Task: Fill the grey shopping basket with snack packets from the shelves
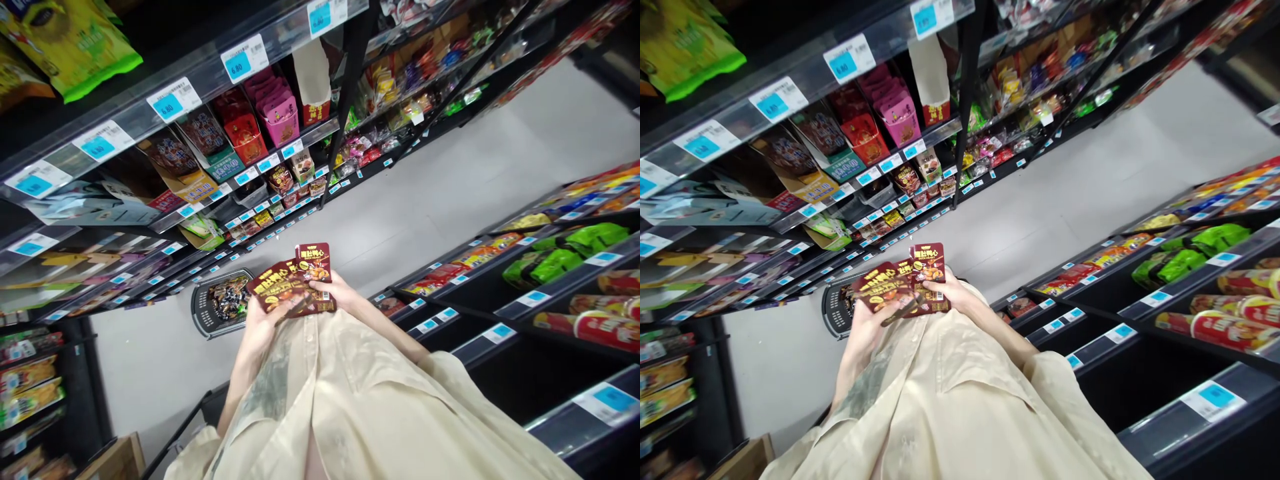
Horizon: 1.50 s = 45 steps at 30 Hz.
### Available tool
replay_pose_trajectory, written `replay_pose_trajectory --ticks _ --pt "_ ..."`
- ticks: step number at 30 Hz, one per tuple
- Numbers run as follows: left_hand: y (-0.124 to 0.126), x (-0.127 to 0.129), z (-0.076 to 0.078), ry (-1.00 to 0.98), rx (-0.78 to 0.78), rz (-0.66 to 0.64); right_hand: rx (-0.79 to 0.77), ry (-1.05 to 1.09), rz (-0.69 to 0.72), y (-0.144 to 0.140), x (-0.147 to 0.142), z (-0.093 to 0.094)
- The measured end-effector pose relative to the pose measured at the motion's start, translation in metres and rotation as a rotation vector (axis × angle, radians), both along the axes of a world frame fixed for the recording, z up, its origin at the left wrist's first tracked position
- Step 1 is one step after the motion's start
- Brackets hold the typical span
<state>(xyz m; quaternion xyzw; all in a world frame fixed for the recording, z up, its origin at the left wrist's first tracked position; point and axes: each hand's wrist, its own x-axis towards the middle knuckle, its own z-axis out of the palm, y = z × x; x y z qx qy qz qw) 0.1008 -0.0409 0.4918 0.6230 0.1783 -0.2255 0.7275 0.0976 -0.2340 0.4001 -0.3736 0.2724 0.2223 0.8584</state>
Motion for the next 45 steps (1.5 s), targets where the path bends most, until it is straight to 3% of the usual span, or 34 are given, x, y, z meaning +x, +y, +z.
replay_pose_trajectory --ticks 3,5,9,13,19,23,28,33,37,41,45 --pt "0.006 0.004 0.019 -0.237 0.324 0.068 -0.044 -0.020 0.019 0.001 0.002 0.005" --pt "0.004 0.007 0.022 -0.441 0.571 0.011 -0.073 -0.036 0.043 0.003 0.004 0.007" --pt "-0.017 0.016 0.008 -0.673 0.957 -0.321 -0.157 -0.100 0.040 0.011 0.007 0.008" --pt "-0.044 0.025 -0.015 -0.661 1.064 -0.590 -0.282 -0.186 0.013 0.017 0.006 0.003" --pt "-0.055 0.031 -0.032 -0.621 0.884 -0.643 -0.412 -0.298 0.028 0.013 0.006 0.013" --pt "-0.064 0.040 -0.033 -0.508 0.810 -0.501 -0.386 -0.331 0.046 0.015 0.007 0.028" --pt "-0.064 0.046 -0.043 -0.398 0.569 -0.319 -0.338 -0.370 0.141 0.016 0.004 0.035" --pt "-0.047 0.041 -0.063 -0.209 0.141 -0.051 -0.406 -0.481 0.244 0.005 -0.001 0.028" --pt "-0.034 0.036 -0.067 0.043 -0.235 0.132 -0.414 -0.519 0.275 -0.004 -0.006 0.014" --pt "-0.019 0.035 -0.062 0.166 -0.434 0.254 -0.376 -0.423 0.225 -0.006 -0.010 0.003" --pt "0.002 0.035 -0.060 0.144 -0.528 0.351 -0.304 -0.279 0.212 -0.005 -0.013 0.000"
